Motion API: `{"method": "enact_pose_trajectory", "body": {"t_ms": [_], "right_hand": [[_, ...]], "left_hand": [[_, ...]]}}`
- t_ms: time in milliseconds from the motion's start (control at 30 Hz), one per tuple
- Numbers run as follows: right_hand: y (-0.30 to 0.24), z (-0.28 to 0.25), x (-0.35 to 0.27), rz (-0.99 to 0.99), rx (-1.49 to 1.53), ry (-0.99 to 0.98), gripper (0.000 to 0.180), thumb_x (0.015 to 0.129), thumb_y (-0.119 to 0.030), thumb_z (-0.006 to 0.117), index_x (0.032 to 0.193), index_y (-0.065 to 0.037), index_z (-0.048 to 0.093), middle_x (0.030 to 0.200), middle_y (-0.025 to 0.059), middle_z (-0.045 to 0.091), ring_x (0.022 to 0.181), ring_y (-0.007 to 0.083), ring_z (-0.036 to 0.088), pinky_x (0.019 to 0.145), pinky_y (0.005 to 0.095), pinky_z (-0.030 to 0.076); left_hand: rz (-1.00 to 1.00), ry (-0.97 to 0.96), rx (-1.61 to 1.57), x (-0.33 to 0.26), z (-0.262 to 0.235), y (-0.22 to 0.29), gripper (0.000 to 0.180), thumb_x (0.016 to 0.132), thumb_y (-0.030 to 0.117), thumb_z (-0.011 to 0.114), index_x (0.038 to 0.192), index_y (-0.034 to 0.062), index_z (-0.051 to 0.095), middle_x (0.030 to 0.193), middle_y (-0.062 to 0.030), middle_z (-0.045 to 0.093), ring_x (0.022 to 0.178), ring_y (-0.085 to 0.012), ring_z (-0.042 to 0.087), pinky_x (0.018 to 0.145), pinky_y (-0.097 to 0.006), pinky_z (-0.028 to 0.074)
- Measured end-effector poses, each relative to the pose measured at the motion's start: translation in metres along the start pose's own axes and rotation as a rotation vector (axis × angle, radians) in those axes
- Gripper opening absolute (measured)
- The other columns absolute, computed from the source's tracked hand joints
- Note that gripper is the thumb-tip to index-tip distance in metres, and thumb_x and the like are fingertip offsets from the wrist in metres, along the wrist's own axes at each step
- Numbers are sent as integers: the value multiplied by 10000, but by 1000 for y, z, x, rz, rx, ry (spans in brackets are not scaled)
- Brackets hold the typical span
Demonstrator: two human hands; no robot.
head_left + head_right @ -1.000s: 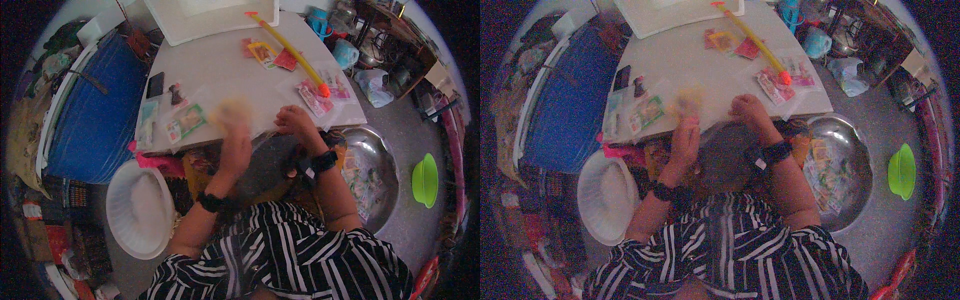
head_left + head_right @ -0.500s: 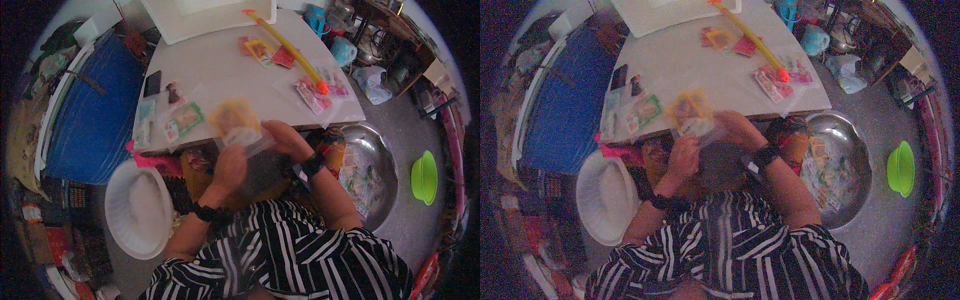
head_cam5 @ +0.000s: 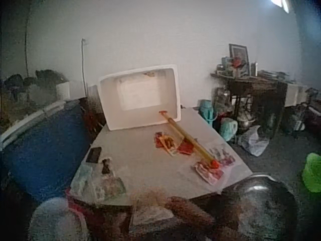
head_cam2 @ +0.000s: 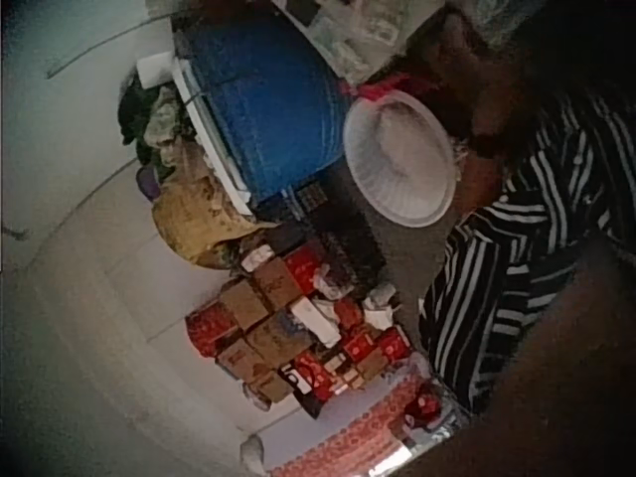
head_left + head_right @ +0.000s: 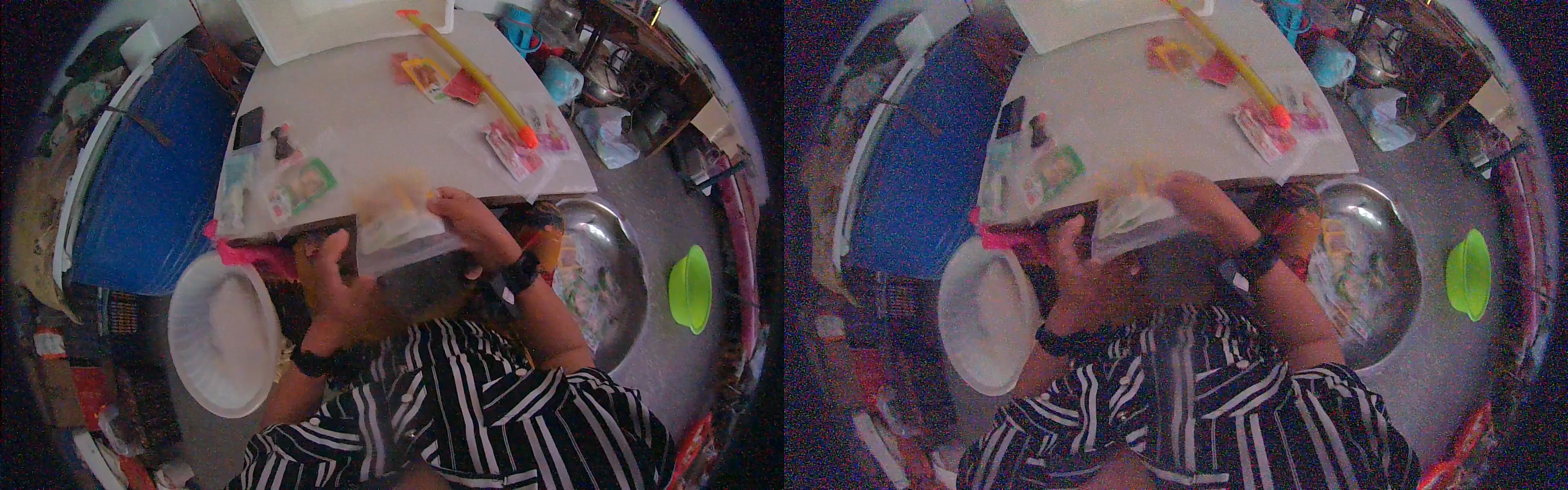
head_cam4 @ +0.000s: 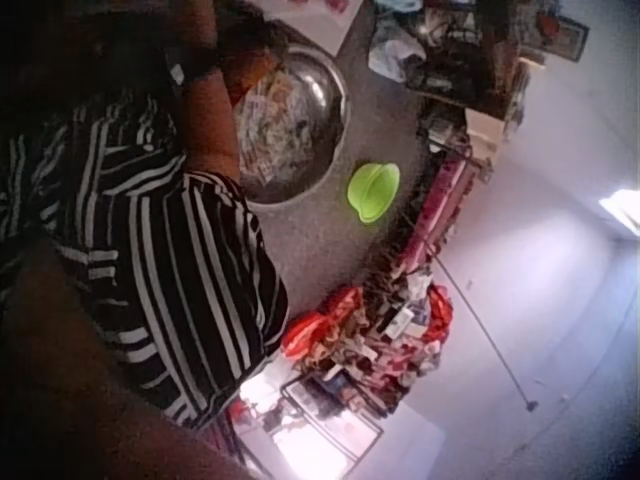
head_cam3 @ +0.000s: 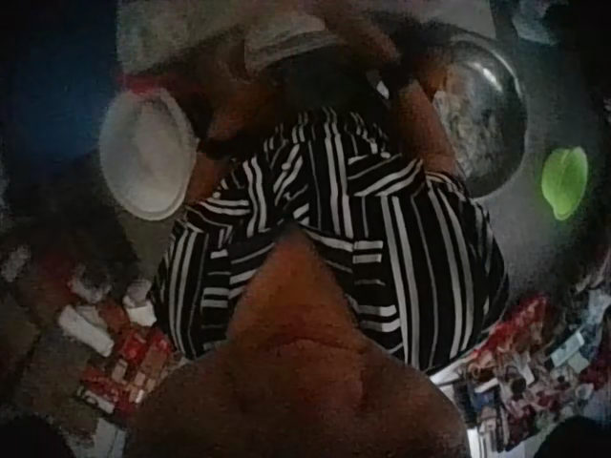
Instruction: The person sits on the floor and sorts various small packaged items from a table into a metal bowl. They pick up individual packets, briefly inspect them, and place them into the bowl, repeating this process for multiple items.
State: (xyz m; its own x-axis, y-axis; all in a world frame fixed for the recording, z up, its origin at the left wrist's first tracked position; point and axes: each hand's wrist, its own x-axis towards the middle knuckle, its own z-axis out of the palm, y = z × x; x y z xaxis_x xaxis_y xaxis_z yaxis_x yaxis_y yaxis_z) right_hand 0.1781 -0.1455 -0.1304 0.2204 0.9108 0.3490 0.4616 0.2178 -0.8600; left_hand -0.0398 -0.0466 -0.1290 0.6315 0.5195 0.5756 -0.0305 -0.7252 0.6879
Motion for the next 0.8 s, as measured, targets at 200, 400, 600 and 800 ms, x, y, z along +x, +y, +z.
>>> {"method": "enact_pose_trajectory", "body": {"t_ms": [200, 400, 600, 800], "right_hand": [[-18, -4, -13, 167, 92, -99, 212, 739, -142, 450, 920, -34, 475, 784, 43, 526, 696, 134, 497, 586, 238, 407], [-30, 0, -26, 487, 621, 50, 198, 783, -173, 427, 921, -36, 465, 732, 8, 528, 616, 57, 508, 507, 202, 431], [-61, -8, -33, 529, 1204, 9, 232, 793, -250, 426, 925, -67, 482, 801, 41, 525, 745, 167, 508, 638, 243, 416], [-49, -22, -40, 450, 993, 293, 211, 777, -232, 460, 896, -58, 471, 810, 29, 514, 779, 147, 501, 662, 253, 400]], "left_hand": [[-371, -124, -64, -10, -4, -11, 468, 705, 93, 513, 1121, 16, 314, 1123, -155, 344, 1017, -244, 364, 861, -329, 289], [102, -298, 272, 20, 0, 14, 478, 624, 47, 544, 1073, 14, 384, 1110, -136, 377, 1032, -285, 354, 876, -342, 272], [-49, -512, -86, 17, -1, 6, 317, 718, 76, 490, 1026, 24, 434, 1021, -89, 467, 950, -210, 435, 832, -311, 327], [-333, -310, -455, 17, -4, 18, 259, 778, 120, 439, 1013, 14, 439, 971, -46, 500, 885, -135, 465, 786, -270, 362]]}}
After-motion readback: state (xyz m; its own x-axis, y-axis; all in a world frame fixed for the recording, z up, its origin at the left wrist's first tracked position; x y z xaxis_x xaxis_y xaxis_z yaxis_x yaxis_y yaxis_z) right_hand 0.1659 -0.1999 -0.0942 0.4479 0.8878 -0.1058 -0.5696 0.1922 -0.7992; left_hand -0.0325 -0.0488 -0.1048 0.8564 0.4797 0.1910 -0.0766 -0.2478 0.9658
